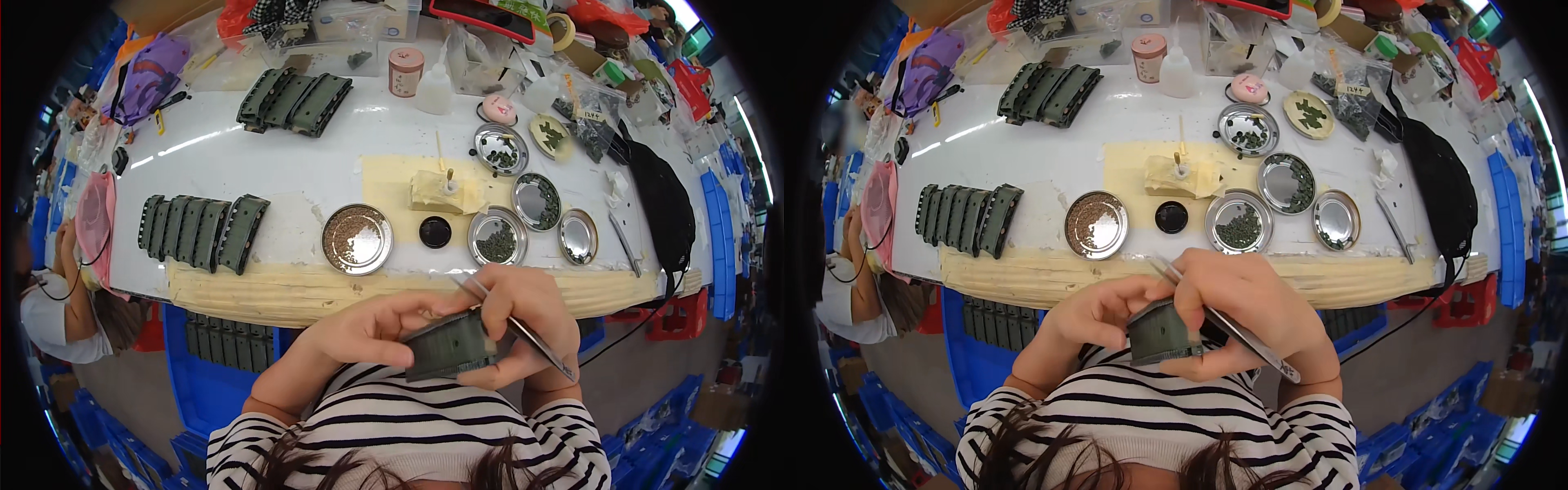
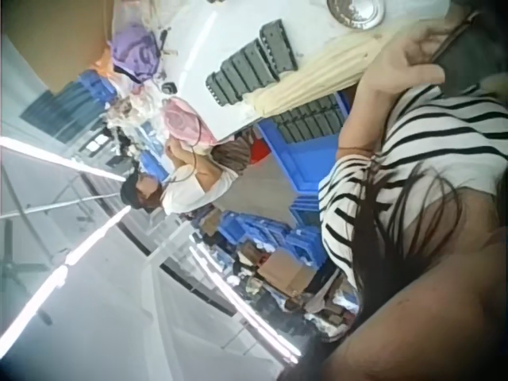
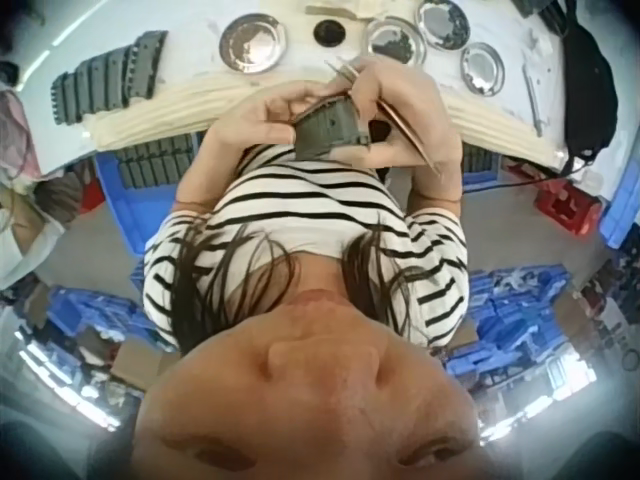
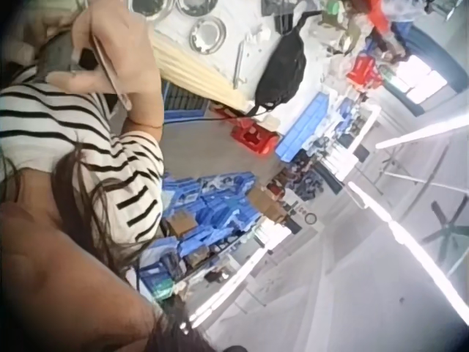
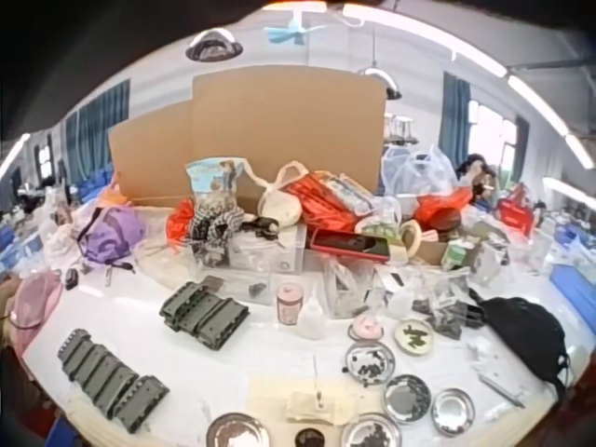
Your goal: Assembling and detailing parts of a toy tank model using tools.
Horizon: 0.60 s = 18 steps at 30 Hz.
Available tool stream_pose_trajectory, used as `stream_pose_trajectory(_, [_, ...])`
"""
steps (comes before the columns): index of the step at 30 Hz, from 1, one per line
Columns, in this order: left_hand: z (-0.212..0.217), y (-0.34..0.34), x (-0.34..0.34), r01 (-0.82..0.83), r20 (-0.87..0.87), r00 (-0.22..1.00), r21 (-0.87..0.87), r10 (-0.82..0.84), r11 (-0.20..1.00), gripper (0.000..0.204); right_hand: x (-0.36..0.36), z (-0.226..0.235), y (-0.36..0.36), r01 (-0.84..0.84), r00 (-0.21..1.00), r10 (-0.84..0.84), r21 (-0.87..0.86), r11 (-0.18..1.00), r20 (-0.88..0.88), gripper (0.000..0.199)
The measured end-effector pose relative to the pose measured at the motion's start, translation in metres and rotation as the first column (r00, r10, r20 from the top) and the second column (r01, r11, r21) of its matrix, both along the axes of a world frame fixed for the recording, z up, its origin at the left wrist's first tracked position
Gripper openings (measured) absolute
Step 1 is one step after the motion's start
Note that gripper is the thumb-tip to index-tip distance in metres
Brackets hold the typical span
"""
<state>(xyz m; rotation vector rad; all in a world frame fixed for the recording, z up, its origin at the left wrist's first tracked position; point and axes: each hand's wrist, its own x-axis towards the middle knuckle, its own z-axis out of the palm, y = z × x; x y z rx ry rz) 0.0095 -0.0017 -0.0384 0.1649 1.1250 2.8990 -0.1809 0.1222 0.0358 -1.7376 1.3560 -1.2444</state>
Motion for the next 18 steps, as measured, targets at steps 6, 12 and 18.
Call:
stream_pose_trajectory(6, [0.009,0.005,0.001,0.068,0.054,0.996,-0.042,-0.066,0.997,0.047,-0.01,-0.008,0.009,0.255,0.904,-0.234,-0.011,0.967,0.357,0.051])
stream_pose_trajectory(12, [0.016,0.017,-0.011,-0.409,0.118,0.887,-0.246,0.446,0.879,0.06,-0.072,-0.007,0.004,0.765,0.539,-0.709,-0.088,0.638,-0.455,0.013])
stream_pose_trajectory(18, [0.025,0.013,-0.01,-0.358,0.226,0.863,-0.358,0.451,0.863,0.062,-0.102,-0.034,-0.005,0.763,0.397,-0.534,-0.054,0.644,-0.747,0.014])
